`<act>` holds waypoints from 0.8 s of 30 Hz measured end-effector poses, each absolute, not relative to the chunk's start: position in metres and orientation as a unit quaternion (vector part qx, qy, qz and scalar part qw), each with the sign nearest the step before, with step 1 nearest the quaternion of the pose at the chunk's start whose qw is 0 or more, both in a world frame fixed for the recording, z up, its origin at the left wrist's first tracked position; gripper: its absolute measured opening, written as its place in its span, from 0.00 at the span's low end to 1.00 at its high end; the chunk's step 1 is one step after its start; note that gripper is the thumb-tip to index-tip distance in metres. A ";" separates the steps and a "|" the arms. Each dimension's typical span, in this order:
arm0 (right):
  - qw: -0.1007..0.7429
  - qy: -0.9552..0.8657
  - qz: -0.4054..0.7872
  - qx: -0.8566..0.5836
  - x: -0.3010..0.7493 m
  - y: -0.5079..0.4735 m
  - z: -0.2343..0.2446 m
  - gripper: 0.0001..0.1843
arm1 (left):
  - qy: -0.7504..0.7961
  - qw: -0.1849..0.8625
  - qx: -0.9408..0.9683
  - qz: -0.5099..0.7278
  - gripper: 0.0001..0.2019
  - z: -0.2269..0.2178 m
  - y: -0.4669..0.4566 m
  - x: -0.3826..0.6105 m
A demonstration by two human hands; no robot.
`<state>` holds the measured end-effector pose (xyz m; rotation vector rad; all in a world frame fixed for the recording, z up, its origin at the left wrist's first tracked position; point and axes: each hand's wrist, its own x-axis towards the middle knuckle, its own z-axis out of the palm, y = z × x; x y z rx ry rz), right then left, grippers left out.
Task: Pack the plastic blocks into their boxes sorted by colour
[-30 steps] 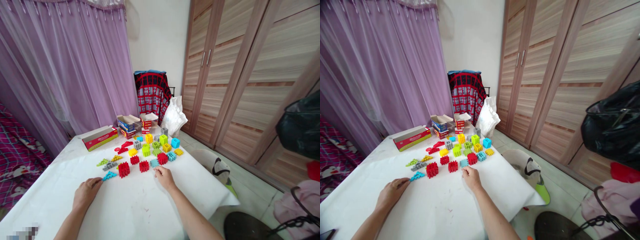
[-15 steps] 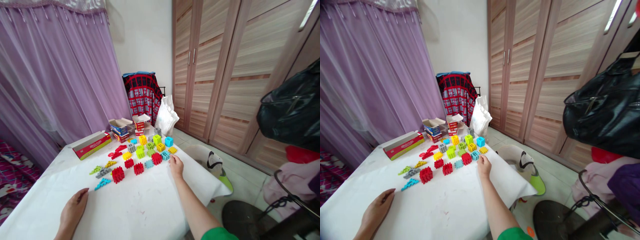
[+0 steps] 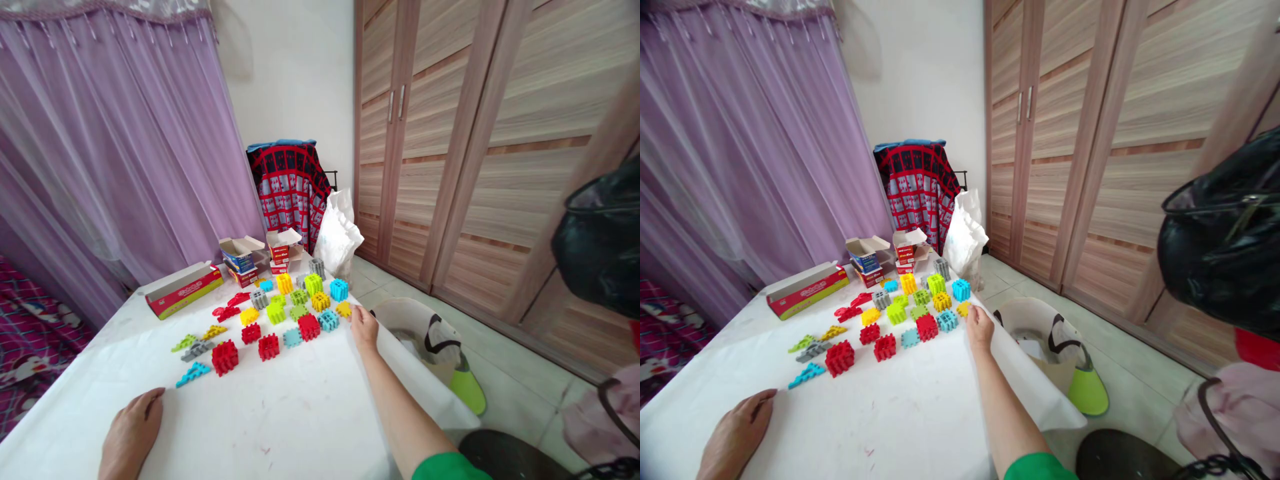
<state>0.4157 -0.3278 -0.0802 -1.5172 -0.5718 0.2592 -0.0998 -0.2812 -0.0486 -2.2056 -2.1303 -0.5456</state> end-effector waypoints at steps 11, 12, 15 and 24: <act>0.701 -0.231 0.137 -0.661 0.455 -0.311 -0.083 0.29 | -0.714 0.053 -0.676 -0.175 0.24 -0.064 -0.297 -0.081; 0.703 -0.230 0.141 -0.658 0.458 -0.309 -0.084 0.30 | -0.715 0.054 -0.675 -0.174 0.23 -0.064 -0.298 -0.080; 0.709 -0.227 0.153 -0.650 0.462 -0.309 -0.087 0.30 | -0.722 0.052 -0.669 -0.168 0.24 -0.063 -0.301 -0.079; 0.736 -0.220 0.198 -0.609 0.455 -0.318 -0.085 0.28 | -0.736 0.028 -0.660 -0.148 0.26 -0.058 -0.288 -0.077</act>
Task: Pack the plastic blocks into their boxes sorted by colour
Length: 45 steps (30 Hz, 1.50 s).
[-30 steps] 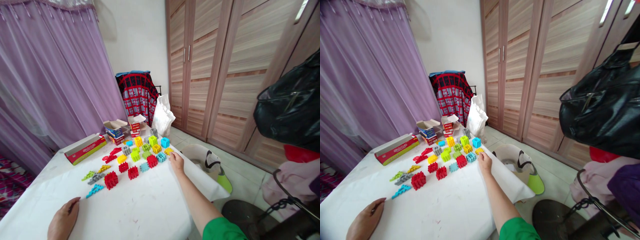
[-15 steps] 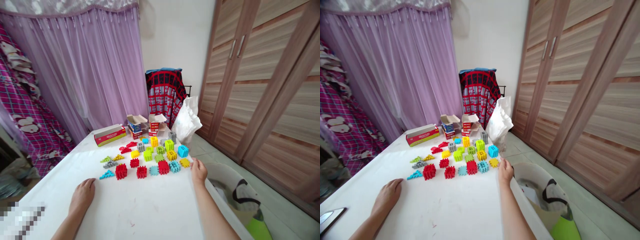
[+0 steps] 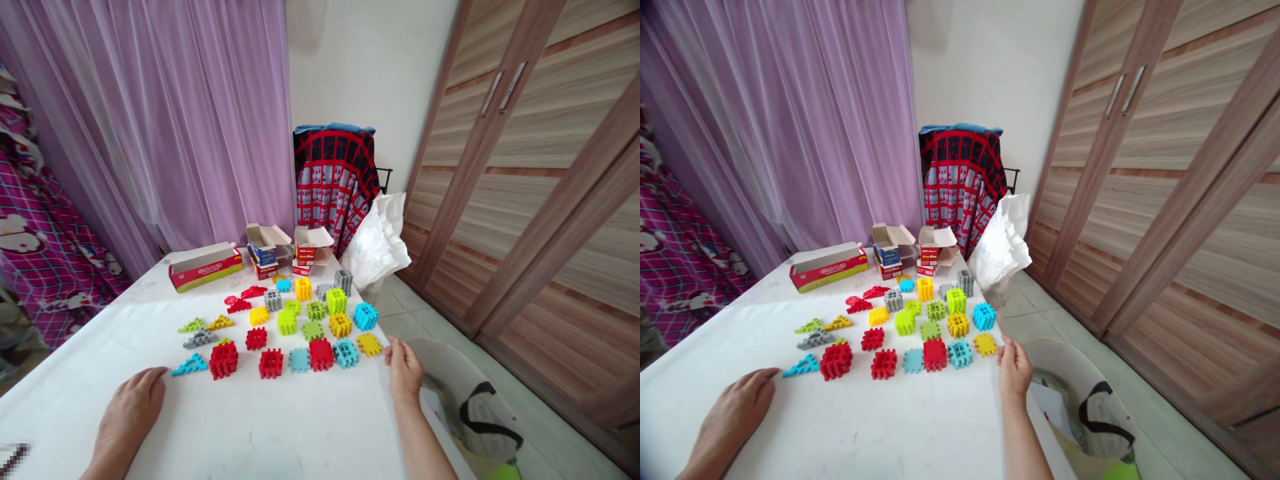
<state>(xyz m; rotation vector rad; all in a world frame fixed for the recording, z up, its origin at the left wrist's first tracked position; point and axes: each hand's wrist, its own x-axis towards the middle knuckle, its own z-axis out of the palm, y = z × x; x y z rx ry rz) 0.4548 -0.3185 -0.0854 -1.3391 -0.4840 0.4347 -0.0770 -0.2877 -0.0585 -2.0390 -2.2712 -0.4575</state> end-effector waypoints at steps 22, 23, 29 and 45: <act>0.677 -0.240 0.117 -0.686 0.434 -0.333 -0.081 0.32 | -0.714 -0.047 -0.665 -0.212 0.23 -0.054 -0.280 -0.083; 0.671 -0.245 0.118 -0.690 0.430 -0.336 -0.080 0.32 | -0.713 -0.051 -0.663 -0.221 0.23 -0.056 -0.280 -0.083; 0.645 -0.253 0.112 -0.713 0.421 -0.342 -0.074 0.30 | -0.706 -0.063 -0.648 -0.277 0.21 -0.068 -0.277 -0.089; 0.637 -0.242 0.127 -0.721 0.423 -0.345 -0.074 0.31 | -0.755 -0.166 -0.509 -0.378 0.18 -0.047 -0.253 -0.084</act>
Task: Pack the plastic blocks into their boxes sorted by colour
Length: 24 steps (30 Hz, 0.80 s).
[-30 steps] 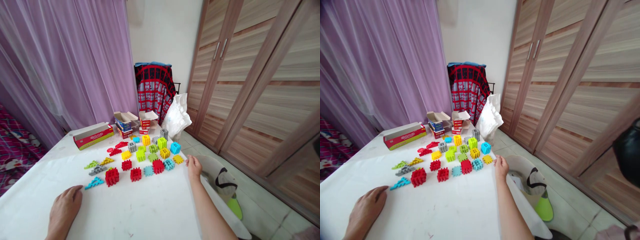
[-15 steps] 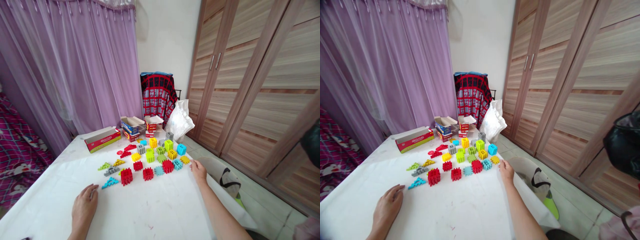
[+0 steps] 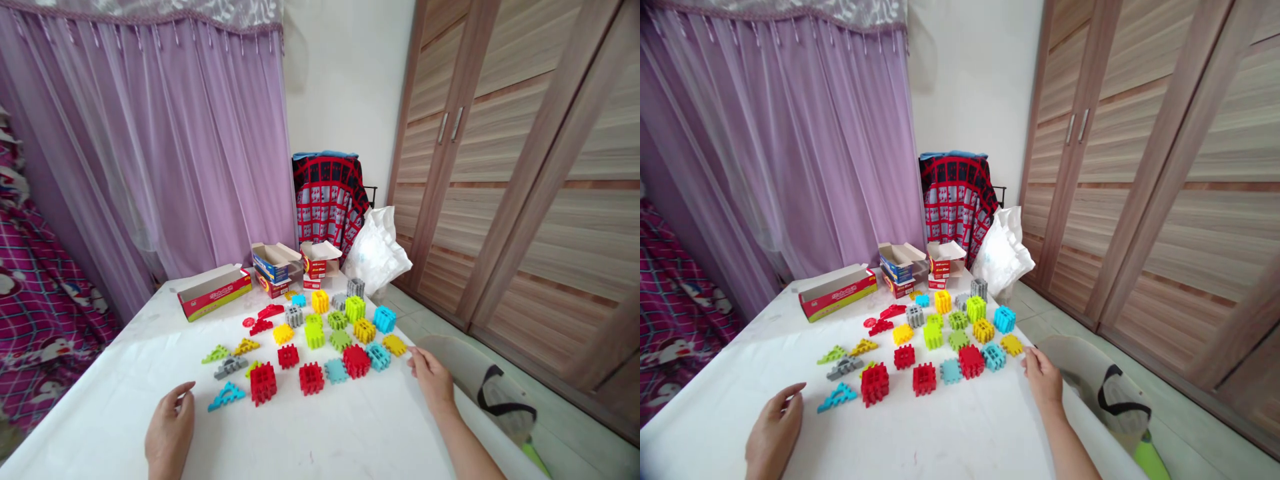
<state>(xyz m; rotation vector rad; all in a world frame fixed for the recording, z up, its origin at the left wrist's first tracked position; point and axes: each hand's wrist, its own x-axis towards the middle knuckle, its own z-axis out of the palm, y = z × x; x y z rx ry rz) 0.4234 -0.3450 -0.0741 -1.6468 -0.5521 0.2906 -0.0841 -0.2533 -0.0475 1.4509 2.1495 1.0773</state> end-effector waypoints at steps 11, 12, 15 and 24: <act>0.614 -0.239 0.133 -0.740 0.429 -0.344 -0.078 0.31 | 0.725 0.242 0.440 0.471 0.18 -0.062 -0.255 -0.087; 0.610 -0.239 0.133 -0.744 0.429 -0.344 -0.078 0.31 | 0.719 0.261 0.428 0.482 0.18 -0.062 -0.254 -0.087; 0.601 -0.235 0.136 -0.751 0.431 -0.342 -0.076 0.30 | 0.690 0.328 0.380 0.522 0.19 -0.059 -0.254 -0.084; 0.554 -0.242 0.130 -0.786 0.428 -0.344 -0.069 0.20 | 0.425 0.600 0.235 0.636 0.21 -0.017 -0.280 -0.049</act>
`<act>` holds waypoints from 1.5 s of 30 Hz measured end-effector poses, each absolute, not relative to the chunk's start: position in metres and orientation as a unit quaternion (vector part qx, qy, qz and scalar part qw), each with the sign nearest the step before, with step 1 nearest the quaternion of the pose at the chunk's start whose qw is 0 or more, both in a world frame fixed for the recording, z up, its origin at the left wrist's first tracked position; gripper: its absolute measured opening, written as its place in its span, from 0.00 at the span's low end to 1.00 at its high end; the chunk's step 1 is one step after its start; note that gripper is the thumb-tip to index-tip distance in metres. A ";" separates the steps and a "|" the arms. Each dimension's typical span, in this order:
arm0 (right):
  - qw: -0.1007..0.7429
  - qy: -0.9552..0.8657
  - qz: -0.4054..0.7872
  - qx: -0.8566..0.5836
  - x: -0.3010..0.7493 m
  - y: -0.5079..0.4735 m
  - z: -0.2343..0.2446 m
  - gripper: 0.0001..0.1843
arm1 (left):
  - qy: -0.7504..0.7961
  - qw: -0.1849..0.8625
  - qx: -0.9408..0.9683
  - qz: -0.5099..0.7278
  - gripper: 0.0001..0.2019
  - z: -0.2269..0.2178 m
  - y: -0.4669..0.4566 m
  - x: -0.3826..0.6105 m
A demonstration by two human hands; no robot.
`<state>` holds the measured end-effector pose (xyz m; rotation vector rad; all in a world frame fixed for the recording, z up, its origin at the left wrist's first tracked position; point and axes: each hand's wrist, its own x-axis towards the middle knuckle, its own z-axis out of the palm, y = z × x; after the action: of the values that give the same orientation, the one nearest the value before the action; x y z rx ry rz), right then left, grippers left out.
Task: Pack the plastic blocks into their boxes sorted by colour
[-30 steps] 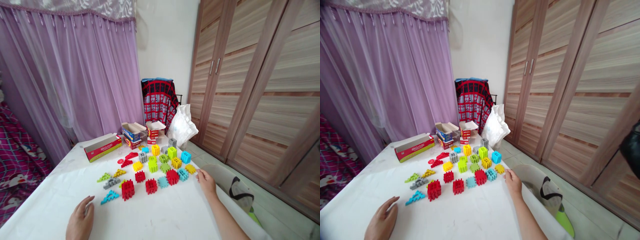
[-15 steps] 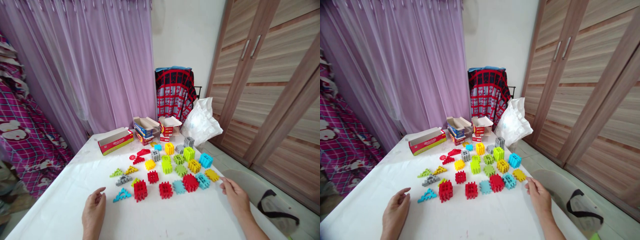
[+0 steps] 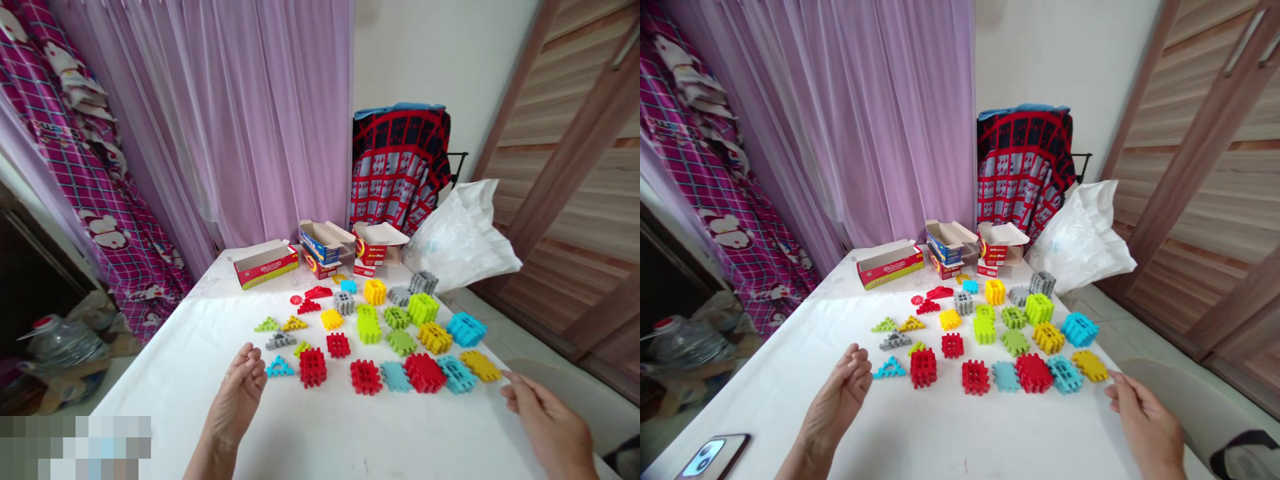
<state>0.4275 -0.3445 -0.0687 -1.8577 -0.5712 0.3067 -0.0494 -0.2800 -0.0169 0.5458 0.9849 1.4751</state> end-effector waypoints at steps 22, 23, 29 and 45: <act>0.543 -0.280 0.117 -0.783 0.429 -0.343 -0.074 0.29 | 0.400 0.647 0.037 0.648 0.14 -0.009 -0.279 -0.040; 0.547 -0.283 0.116 -0.779 0.429 -0.343 -0.075 0.29 | 0.410 0.637 0.040 0.652 0.13 -0.010 -0.277 -0.042; 0.569 -0.297 0.108 -0.759 0.427 -0.341 -0.078 0.29 | 0.477 0.570 0.069 0.666 0.11 -0.013 -0.263 -0.061; 0.570 -0.300 0.105 -0.758 0.420 -0.341 -0.071 0.29 | 0.575 0.499 0.164 0.627 0.05 -0.035 -0.252 -0.079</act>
<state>0.4201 -0.3408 -0.0706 -1.7779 -0.7037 0.2464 -0.0791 -0.2521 -0.0348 0.3960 1.3912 1.5167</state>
